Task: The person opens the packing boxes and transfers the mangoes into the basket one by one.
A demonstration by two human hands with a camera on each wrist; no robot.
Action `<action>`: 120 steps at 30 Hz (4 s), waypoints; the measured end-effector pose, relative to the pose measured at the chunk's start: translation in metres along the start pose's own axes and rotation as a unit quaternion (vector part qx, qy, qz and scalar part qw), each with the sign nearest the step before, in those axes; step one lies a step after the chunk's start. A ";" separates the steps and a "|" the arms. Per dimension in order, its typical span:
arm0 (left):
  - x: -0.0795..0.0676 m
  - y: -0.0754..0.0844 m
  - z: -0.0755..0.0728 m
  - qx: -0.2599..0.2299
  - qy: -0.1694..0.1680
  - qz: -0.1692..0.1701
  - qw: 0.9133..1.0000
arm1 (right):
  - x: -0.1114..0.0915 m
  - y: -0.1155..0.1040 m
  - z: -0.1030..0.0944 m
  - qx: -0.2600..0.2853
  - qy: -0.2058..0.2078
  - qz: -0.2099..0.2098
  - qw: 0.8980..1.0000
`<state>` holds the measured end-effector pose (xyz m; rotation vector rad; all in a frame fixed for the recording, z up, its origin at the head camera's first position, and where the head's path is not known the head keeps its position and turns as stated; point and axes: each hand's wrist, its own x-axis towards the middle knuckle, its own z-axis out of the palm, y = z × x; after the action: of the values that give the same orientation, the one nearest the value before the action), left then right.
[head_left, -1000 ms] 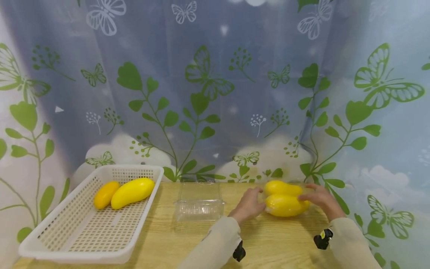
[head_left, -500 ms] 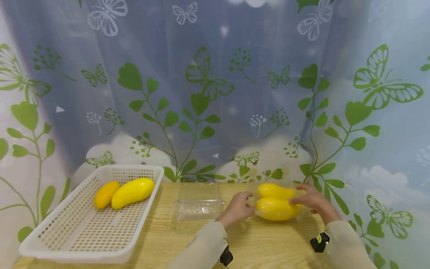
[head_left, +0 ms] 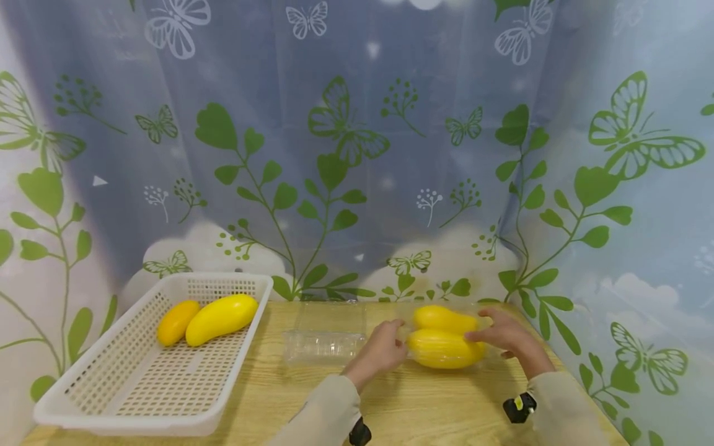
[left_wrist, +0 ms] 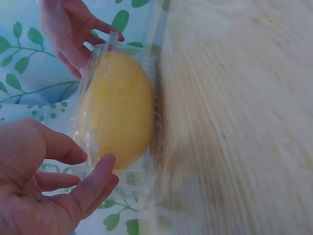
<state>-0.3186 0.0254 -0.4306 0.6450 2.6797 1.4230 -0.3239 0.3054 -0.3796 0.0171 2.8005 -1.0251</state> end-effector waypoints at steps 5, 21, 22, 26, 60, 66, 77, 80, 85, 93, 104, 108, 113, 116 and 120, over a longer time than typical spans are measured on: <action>-0.008 -0.002 -0.002 0.022 0.019 0.007 1.000 | -0.004 -0.007 0.007 0.003 0.000 -0.004 1.000; -0.025 -0.015 -0.014 0.013 0.049 -0.006 0.999 | -0.013 -0.026 0.023 -0.019 0.002 -0.019 1.000; -0.027 -0.016 -0.015 0.012 0.050 -0.005 0.999 | -0.013 -0.027 0.025 -0.021 0.003 -0.021 1.000; -0.033 -0.017 -0.017 0.005 0.051 -0.009 0.999 | -0.014 -0.030 0.028 -0.025 0.006 -0.024 0.999; -0.048 -0.023 -0.011 -0.020 0.049 -0.002 0.999 | -0.023 -0.028 0.039 -0.029 0.022 -0.047 0.998; -0.048 -0.025 -0.010 -0.013 0.055 0.009 0.998 | -0.023 -0.029 0.039 -0.039 0.024 -0.050 0.998; -0.048 -0.026 -0.011 -0.012 0.057 0.011 0.998 | -0.024 -0.029 0.038 -0.060 0.020 -0.060 0.996; -0.048 -0.027 -0.012 -0.016 0.056 0.014 0.998 | -0.025 -0.029 0.038 -0.064 0.022 -0.063 0.996; -0.046 -0.029 -0.012 -0.011 0.053 0.014 0.998 | -0.025 -0.028 0.038 -0.066 0.020 -0.064 0.996; -0.044 -0.029 -0.015 -0.037 0.033 0.009 0.999 | -0.024 -0.026 0.037 -0.072 0.018 -0.064 0.995; -0.045 -0.027 -0.017 -0.041 0.034 -0.004 0.999 | -0.024 -0.028 0.036 -0.074 0.014 -0.075 0.994; -0.045 -0.027 -0.017 -0.038 0.035 -0.006 0.999 | -0.026 -0.029 0.034 -0.081 0.016 -0.085 0.993; -0.046 -0.029 -0.015 -0.038 0.034 -0.011 0.999 | -0.031 -0.030 0.034 -0.084 0.005 -0.110 0.990; -0.047 -0.030 -0.015 -0.035 0.036 -0.012 0.999 | -0.032 -0.033 0.036 -0.097 0.000 -0.129 0.987; -0.047 -0.029 -0.015 -0.036 0.038 -0.011 0.999 | -0.032 -0.036 0.039 -0.120 0.006 -0.147 0.982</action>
<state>-0.2891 -0.0181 -0.4530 0.5650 2.6692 1.5606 -0.2891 0.2536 -0.3810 -0.4311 2.9777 -0.7297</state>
